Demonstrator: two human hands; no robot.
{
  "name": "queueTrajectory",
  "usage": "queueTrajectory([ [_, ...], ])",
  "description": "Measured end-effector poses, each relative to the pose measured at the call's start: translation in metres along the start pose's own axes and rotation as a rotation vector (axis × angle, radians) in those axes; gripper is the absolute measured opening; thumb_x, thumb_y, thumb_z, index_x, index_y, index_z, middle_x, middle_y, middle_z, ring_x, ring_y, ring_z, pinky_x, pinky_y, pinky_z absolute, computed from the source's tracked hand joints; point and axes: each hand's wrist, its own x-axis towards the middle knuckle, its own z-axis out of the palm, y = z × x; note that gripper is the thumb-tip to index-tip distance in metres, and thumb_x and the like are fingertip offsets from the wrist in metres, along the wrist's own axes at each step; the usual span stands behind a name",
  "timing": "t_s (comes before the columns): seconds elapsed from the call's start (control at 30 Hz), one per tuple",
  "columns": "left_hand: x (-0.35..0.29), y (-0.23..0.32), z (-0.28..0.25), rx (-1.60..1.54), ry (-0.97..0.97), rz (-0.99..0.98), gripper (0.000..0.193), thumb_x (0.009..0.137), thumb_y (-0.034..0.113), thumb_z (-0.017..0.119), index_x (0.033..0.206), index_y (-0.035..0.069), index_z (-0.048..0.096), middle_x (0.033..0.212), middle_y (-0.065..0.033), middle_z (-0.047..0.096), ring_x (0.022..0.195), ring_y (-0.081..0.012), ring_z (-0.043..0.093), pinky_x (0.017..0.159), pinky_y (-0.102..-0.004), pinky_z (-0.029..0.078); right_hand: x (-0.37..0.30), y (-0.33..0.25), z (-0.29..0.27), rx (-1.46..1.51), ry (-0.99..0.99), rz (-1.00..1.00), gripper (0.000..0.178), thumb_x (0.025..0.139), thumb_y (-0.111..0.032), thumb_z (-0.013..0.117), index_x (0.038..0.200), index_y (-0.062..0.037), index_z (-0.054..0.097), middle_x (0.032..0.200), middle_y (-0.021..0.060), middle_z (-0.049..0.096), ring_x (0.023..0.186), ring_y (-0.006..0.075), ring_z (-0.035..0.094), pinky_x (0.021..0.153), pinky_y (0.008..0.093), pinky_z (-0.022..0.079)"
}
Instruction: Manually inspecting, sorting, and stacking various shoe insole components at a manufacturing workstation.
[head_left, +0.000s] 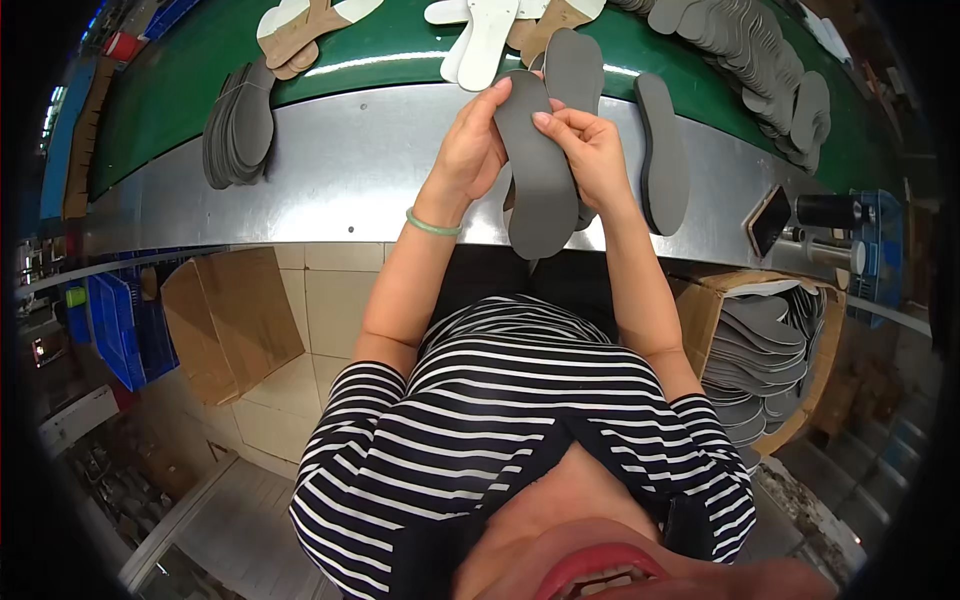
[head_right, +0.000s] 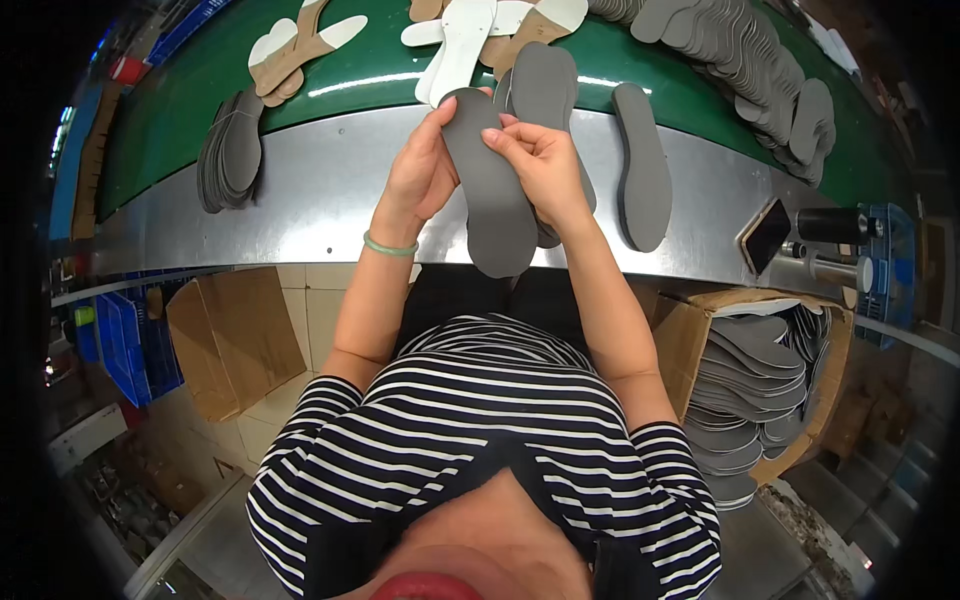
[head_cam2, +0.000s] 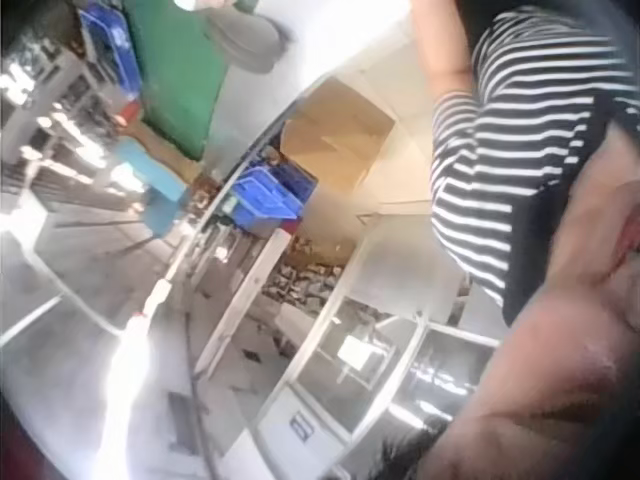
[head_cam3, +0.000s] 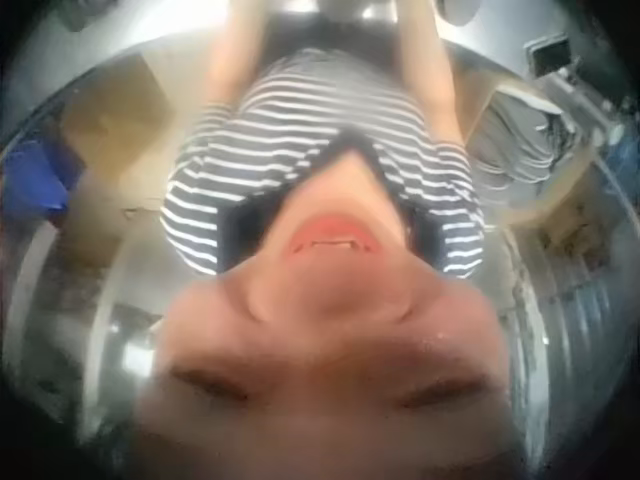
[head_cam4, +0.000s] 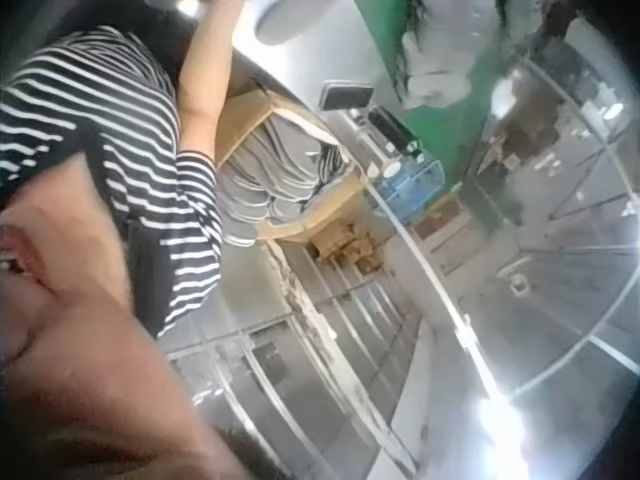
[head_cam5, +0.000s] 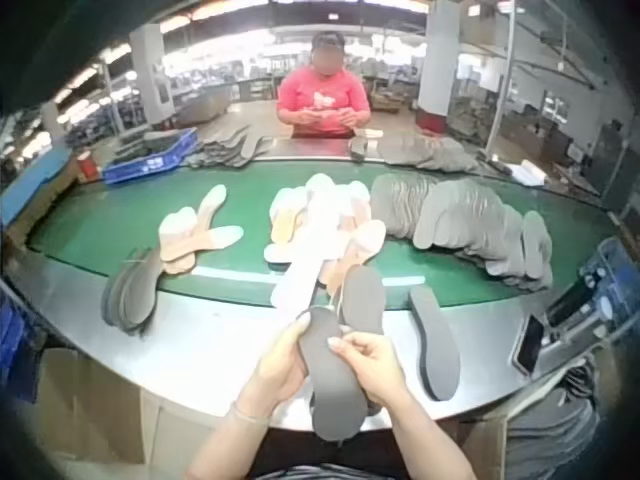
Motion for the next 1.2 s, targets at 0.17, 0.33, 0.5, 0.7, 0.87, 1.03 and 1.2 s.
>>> queueTrajectory([
  [0.17, 0.002, -0.002, -0.008, -0.018, 0.131, 0.027, 0.041, 0.102, 0.033, 0.034, 0.121, 0.001, 0.052, 0.107, -0.0166, 0.066, 0.098, -0.0217, 0.065, 0.085, -0.035, 0.054, -0.007, -0.001, 0.008, -0.003, 0.004, 0.036, 0.014, 0.087, -0.007, 0.069, 0.095, 0.003, 0.064, 0.072, 0.0041, 0.066, 0.067, 0.0066, 0.062, 0.06, 0.0192, 0.047],
  [0.33, 0.003, 0.015, -0.041, -0.06, 0.078, 0.032, 0.04, 0.103, 0.035, 0.034, 0.128, 0.007, 0.046, 0.119, -0.0227, 0.06, 0.106, -0.0422, 0.061, 0.09, -0.0497, 0.052, -0.03, 0.015, 0.004, -0.218, -0.003, 0.023, 0.019, 0.082, -0.006, 0.073, 0.095, 0.0017, 0.06, 0.064, 0.0, 0.063, 0.053, 0.0041, 0.055, 0.046, 0.0191, 0.04],
  [0.5, 0.002, 0.02, -0.048, -0.061, 0.06, 0.004, 0.041, 0.103, 0.036, 0.034, 0.131, 0.008, 0.043, 0.122, -0.0233, 0.059, 0.108, -0.0426, 0.06, 0.092, -0.0517, 0.05, -0.035, 0.025, 0.008, -0.249, 0.094, 0.036, 0.031, 0.082, -0.008, 0.074, 0.105, 0.0018, 0.056, 0.059, 0.0006, 0.06, 0.047, 0.0048, 0.053, 0.039, 0.0205, 0.037],
  [0.7, -0.003, 0.025, -0.046, -0.067, 0.114, 0.012, 0.042, 0.103, 0.035, 0.035, 0.133, 0.007, 0.042, 0.126, -0.0259, 0.055, 0.108, -0.0446, 0.059, 0.093, -0.0526, 0.05, -0.026, 0.033, 0.006, -0.26, 0.101, 0.063, 0.027, 0.081, -0.011, 0.075, 0.099, 0.0057, 0.064, 0.06, 0.0025, 0.063, 0.047, 0.0061, 0.055, 0.039, 0.0212, 0.04],
  [0.87, -0.005, 0.023, -0.044, -0.066, 0.126, 0.042, 0.042, 0.103, 0.035, 0.035, 0.135, 0.007, 0.04, 0.126, -0.0274, 0.054, 0.108, -0.0454, 0.059, 0.092, -0.053, 0.05, -0.025, 0.034, 0.005, -0.256, 0.105, 0.094, 0.024, 0.08, -0.012, 0.075, 0.094, 0.0052, 0.066, 0.062, 0.0041, 0.066, 0.047, 0.0067, 0.057, 0.04, 0.0217, 0.041],
  [1.03, -0.008, 0.026, -0.038, -0.064, 0.11, 0.056, 0.043, 0.103, 0.034, 0.035, 0.135, 0.006, 0.04, 0.125, -0.0276, 0.055, 0.108, -0.0439, 0.059, 0.092, -0.0507, 0.05, -0.024, 0.032, 0.006, -0.257, 0.105, 0.125, 0.021, 0.08, -0.012, 0.075, 0.09, 0.0044, 0.067, 0.062, 0.0049, 0.066, 0.047, 0.0067, 0.057, 0.04, 0.0221, 0.042],
  [1.2, -0.024, 0.036, -0.019, 0.255, 0.194, 0.337, 0.041, 0.099, 0.026, 0.048, 0.135, 0.004, 0.044, 0.121, -0.0237, 0.058, 0.109, -0.0348, 0.059, 0.097, -0.0422, 0.045, -0.024, 0.02, 0.012, -0.304, 0.086, 0.128, 0.015, 0.081, -0.01, 0.074, 0.086, 0.0027, 0.067, 0.065, 0.004, 0.067, 0.048, 0.0057, 0.055, 0.041, 0.0208, 0.04],
])
